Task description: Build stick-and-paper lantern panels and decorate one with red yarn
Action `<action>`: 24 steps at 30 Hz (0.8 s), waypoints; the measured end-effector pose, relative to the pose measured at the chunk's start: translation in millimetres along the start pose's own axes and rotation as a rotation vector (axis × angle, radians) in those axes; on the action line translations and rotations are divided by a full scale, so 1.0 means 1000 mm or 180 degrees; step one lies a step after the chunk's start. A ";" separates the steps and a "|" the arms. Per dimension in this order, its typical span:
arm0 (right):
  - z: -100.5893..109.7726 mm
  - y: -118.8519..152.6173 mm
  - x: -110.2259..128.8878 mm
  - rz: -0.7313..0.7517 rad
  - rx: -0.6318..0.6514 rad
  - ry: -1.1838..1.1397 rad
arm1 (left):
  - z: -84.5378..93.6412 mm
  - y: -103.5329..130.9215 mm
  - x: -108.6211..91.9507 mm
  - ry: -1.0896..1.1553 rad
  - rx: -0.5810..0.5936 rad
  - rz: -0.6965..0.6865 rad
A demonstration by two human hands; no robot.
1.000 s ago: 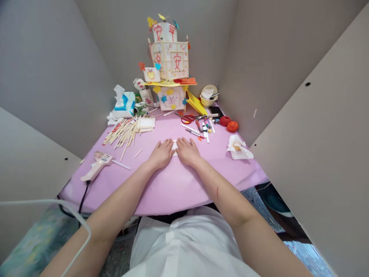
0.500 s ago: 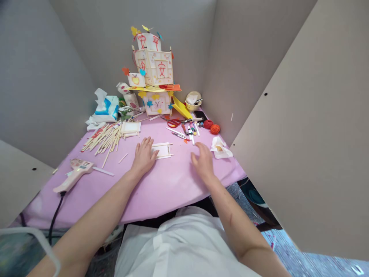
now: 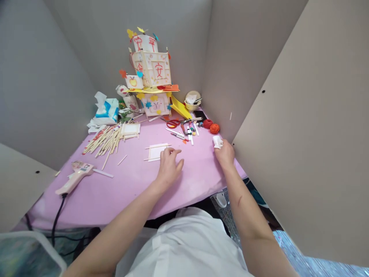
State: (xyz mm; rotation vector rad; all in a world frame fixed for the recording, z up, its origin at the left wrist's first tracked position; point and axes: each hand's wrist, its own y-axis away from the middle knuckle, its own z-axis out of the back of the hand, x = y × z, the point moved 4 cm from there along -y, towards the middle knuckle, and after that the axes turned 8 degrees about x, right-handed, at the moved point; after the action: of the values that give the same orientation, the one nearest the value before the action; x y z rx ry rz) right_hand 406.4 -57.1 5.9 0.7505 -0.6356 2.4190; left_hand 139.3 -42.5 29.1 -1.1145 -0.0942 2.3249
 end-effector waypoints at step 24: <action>0.001 0.165 0.133 0.0158 0.2009 -0.2832 | 0.012 0.123 -0.001 0.4853 -0.0247 0.1489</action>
State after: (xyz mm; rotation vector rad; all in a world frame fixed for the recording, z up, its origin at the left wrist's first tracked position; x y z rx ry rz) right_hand 213.9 -137.0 44.1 2.1350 -0.1547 2.2436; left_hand 75.3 -144.5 1.7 -2.7861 0.6882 1.1695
